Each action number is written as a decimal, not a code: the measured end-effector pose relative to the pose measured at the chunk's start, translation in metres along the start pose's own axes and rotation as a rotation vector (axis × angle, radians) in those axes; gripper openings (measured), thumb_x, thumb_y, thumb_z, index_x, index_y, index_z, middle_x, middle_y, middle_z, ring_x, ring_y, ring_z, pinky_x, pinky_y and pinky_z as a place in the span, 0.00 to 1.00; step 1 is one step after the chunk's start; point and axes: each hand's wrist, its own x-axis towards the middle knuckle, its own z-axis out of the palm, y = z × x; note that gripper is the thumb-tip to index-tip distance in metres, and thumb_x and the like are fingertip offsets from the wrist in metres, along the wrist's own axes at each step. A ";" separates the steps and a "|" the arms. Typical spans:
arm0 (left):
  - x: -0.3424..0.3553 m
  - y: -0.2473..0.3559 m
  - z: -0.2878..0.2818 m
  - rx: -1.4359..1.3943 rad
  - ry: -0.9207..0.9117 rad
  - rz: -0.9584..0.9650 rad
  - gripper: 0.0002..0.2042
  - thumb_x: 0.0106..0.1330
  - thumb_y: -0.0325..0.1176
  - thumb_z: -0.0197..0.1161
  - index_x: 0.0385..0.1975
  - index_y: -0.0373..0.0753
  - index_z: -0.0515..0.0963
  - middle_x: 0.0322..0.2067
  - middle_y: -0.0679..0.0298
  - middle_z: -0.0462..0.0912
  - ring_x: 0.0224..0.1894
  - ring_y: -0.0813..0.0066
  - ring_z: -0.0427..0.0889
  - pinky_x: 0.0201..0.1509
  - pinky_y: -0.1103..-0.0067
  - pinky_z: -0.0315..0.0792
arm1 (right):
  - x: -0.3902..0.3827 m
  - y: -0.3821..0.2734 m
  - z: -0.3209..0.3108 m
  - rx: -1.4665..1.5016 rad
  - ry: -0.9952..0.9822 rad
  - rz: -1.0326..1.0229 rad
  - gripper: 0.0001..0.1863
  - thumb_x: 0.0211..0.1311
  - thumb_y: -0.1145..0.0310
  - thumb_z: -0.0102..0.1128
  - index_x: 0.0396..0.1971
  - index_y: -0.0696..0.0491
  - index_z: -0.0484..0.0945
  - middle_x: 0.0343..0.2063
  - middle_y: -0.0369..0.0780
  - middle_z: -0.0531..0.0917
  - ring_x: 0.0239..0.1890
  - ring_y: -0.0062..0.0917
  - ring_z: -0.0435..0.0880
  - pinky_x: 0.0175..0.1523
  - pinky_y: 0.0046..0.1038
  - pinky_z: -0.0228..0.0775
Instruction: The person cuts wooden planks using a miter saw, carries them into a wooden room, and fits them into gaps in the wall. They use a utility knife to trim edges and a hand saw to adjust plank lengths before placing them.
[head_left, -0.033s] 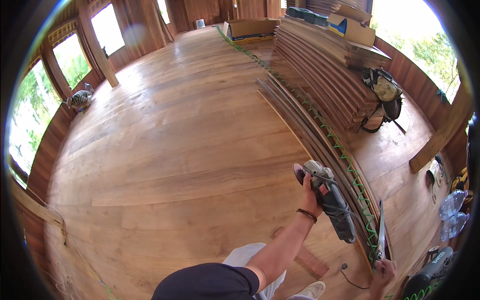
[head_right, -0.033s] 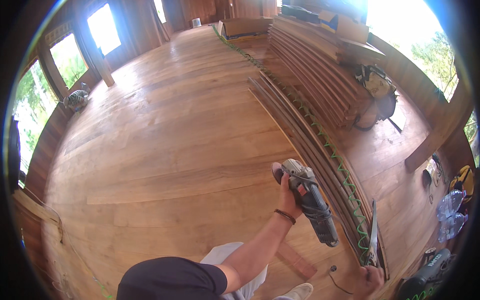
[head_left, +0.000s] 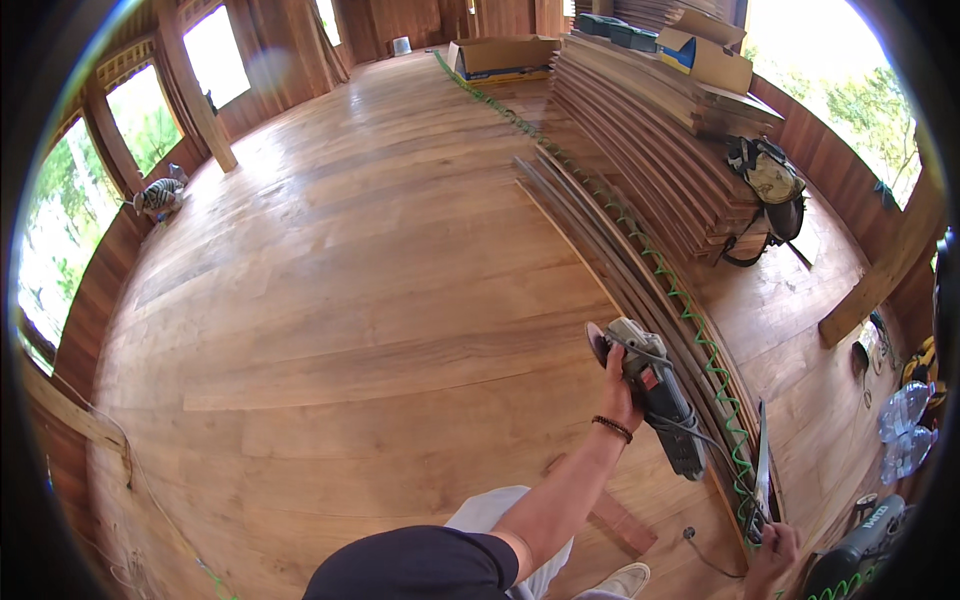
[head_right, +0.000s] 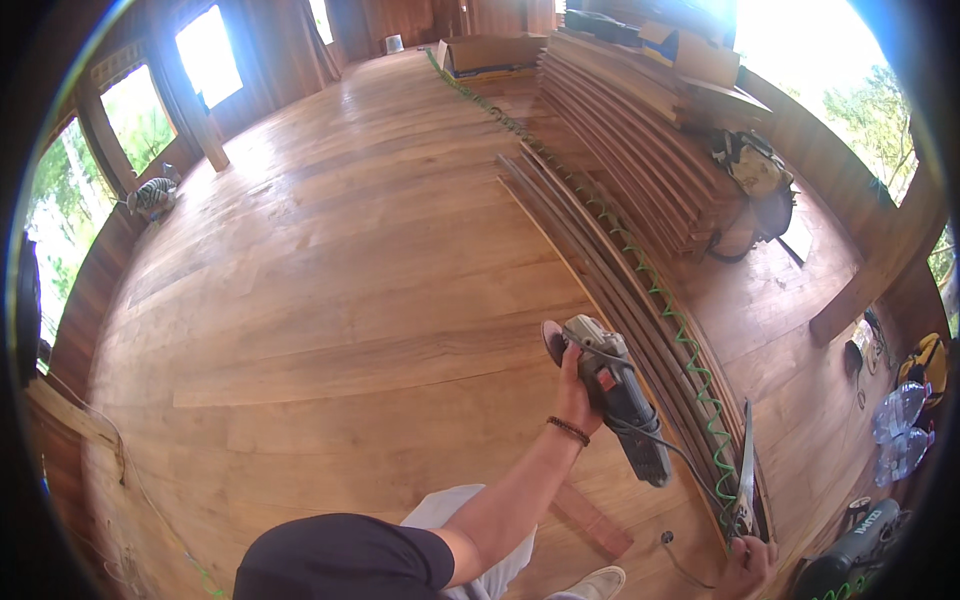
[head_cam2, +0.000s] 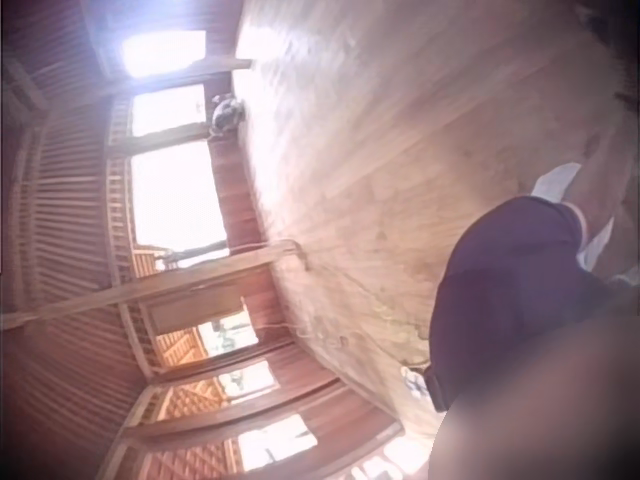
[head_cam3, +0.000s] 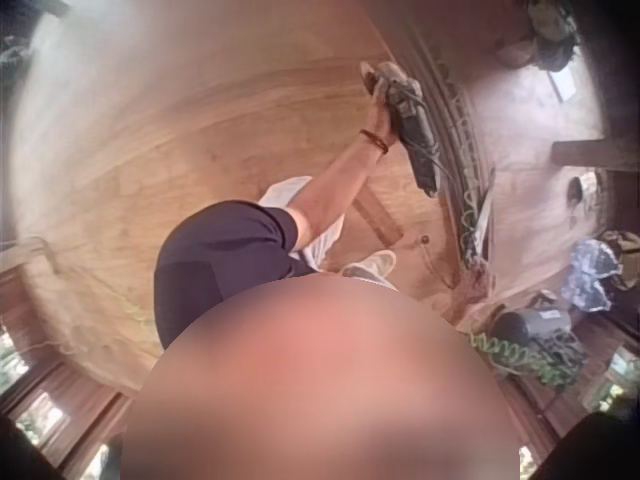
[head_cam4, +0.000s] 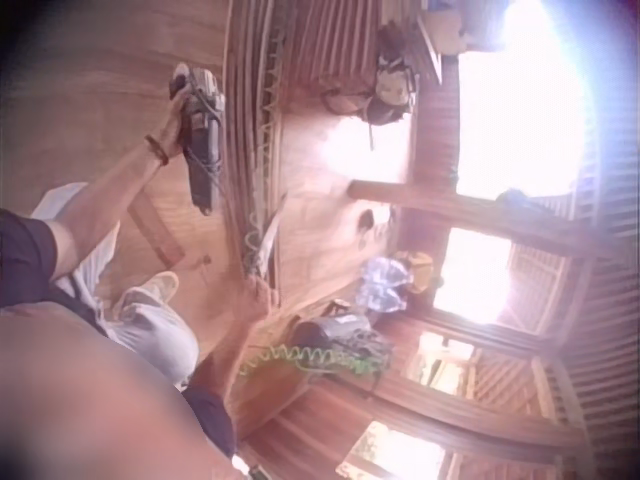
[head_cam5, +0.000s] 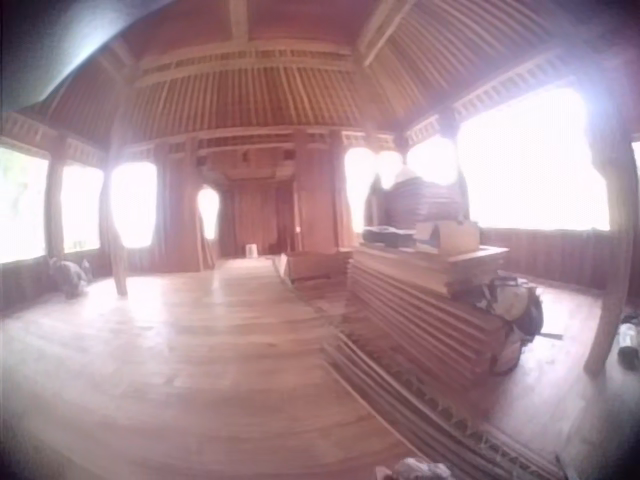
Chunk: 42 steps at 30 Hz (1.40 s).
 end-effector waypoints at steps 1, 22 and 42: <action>0.003 0.006 0.003 0.057 0.046 0.043 0.24 0.73 0.55 0.59 0.56 0.42 0.75 0.49 0.61 0.85 0.47 0.67 0.85 0.55 0.68 0.79 | 0.001 0.001 -0.014 -0.143 0.122 -0.109 0.09 0.65 0.63 0.72 0.33 0.53 0.88 0.27 0.42 0.87 0.28 0.33 0.83 0.35 0.37 0.76; 0.012 0.066 0.025 0.004 -0.028 -0.001 0.26 0.72 0.62 0.54 0.50 0.45 0.79 0.34 0.65 0.88 0.34 0.70 0.87 0.43 0.71 0.82 | -0.060 0.094 -0.034 -0.584 -0.119 0.153 0.21 0.60 0.68 0.70 0.52 0.60 0.80 0.40 0.43 0.86 0.45 0.26 0.85 0.50 0.27 0.76; -0.058 0.007 0.072 0.459 -0.353 -0.219 0.25 0.73 0.56 0.59 0.55 0.39 0.78 0.43 0.65 0.86 0.42 0.78 0.85 0.47 0.78 0.79 | 0.078 -0.186 0.141 0.900 -0.406 0.226 0.23 0.48 0.77 0.69 0.46 0.59 0.73 0.34 0.39 0.84 0.33 0.22 0.86 0.40 0.26 0.80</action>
